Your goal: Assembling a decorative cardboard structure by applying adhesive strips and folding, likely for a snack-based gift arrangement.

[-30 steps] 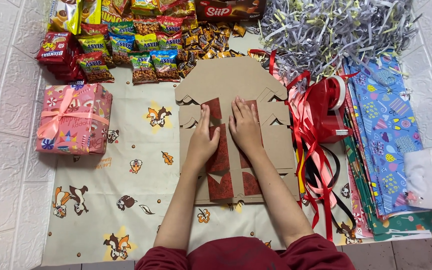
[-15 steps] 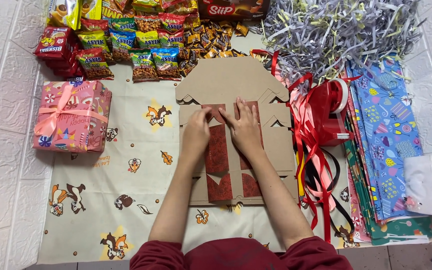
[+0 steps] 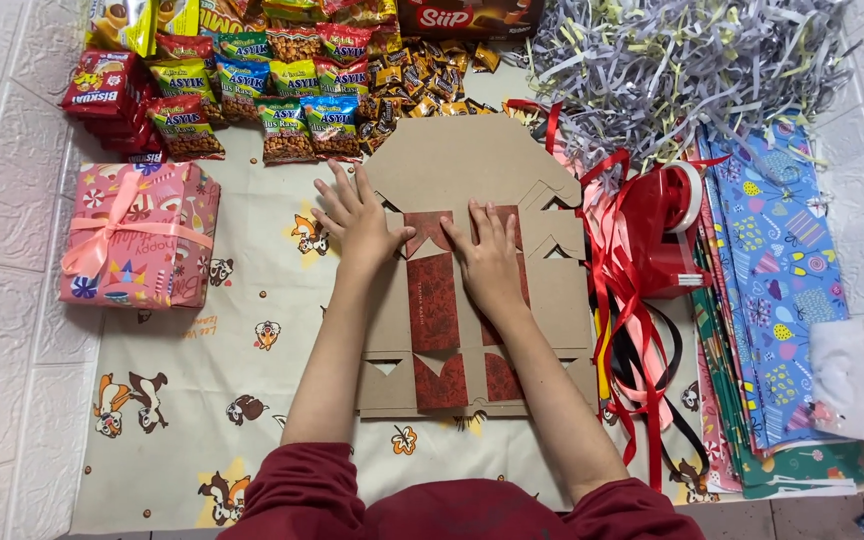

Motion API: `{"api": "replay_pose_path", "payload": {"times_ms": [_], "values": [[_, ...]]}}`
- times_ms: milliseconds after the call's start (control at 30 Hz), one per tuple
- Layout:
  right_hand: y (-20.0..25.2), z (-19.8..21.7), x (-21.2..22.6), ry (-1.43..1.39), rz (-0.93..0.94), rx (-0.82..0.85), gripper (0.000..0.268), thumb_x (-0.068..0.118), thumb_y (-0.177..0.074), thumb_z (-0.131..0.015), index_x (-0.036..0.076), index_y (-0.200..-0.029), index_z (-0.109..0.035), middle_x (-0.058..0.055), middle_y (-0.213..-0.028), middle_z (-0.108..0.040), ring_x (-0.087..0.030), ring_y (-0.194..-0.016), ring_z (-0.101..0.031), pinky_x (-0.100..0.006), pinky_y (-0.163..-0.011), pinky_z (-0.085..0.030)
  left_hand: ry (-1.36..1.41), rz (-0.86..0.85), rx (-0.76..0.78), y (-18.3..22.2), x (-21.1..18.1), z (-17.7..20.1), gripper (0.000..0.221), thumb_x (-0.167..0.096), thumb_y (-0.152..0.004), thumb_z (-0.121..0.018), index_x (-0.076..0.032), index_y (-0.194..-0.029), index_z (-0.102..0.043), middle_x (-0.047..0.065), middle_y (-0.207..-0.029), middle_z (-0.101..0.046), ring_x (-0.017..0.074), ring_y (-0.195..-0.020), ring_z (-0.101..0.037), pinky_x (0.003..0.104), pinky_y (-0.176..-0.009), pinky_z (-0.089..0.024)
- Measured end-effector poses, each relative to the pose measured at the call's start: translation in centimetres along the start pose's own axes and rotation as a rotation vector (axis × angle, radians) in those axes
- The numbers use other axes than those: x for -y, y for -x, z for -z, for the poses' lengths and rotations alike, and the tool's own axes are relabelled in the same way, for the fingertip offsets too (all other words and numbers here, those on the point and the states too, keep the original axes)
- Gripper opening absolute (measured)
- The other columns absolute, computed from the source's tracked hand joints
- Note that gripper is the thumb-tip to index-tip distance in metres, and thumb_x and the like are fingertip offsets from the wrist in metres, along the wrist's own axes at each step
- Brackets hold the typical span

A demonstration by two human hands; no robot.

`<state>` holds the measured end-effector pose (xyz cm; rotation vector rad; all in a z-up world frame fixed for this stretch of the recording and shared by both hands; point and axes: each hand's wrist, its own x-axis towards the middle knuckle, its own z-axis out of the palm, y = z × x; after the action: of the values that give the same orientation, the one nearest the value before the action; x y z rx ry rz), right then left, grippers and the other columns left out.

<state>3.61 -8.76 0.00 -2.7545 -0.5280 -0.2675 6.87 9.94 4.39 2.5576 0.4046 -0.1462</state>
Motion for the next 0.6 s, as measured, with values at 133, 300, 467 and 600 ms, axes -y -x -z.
{"api": "replay_pose_path", "payload": {"times_ms": [133, 300, 467, 600], "values": [[0.2, 0.5, 1.5, -0.075, 0.175, -0.092, 0.048, 0.01, -0.092, -0.053, 0.033, -0.134, -0.053, -0.008, -0.139, -0.047, -0.028, -0.136, -0.036, -0.057, -0.113, -0.009, -0.034, 0.016, 0.051, -0.8, 0.1, 0.6, 0.123, -0.031, -0.061, -0.089, -0.005, -0.151, -0.011, 0.024, -0.154, 0.014, 0.0509, -0.137, 0.017, 0.071, -0.103, 0.013], [0.2, -0.5, 1.7, -0.097, 0.357, -0.021, 0.038, 0.018, -0.097, -0.044, 0.03, -0.131, -0.053, 0.011, -0.129, -0.055, -0.009, -0.127, -0.045, -0.049, -0.116, -0.015, -0.06, 0.01, 0.126, -0.9, -0.4, 1.5, 0.125, -0.033, -0.059, -0.09, -0.006, -0.152, -0.009, 0.023, -0.153, 0.017, 0.0513, -0.135, 0.021, 0.072, -0.101, 0.014], [0.2, 0.9, 1.7, -0.117, 0.386, 0.074, 0.039, 0.015, -0.099, -0.039, 0.028, -0.135, -0.05, 0.012, -0.132, -0.052, -0.011, -0.129, -0.041, -0.045, -0.116, -0.02, -0.063, 0.011, 0.153, -0.8, -0.4, 1.6, 0.122, -0.032, -0.063, -0.088, -0.006, -0.152, -0.008, 0.024, -0.154, 0.013, 0.0506, -0.135, 0.021, 0.072, -0.1, 0.013], [-0.1, 2.2, 1.9, -0.021, 0.428, 0.17, 0.041, 0.011, -0.098, -0.04, 0.027, -0.135, -0.049, 0.013, -0.134, -0.051, -0.011, -0.128, -0.041, -0.044, -0.114, -0.023, -0.065, 0.01, 0.182, -0.9, -0.4, 1.9, 0.123, -0.033, -0.065, -0.087, -0.005, -0.152, -0.006, 0.024, -0.154, 0.012, 0.0511, -0.135, 0.022, 0.074, -0.101, 0.01]]}}
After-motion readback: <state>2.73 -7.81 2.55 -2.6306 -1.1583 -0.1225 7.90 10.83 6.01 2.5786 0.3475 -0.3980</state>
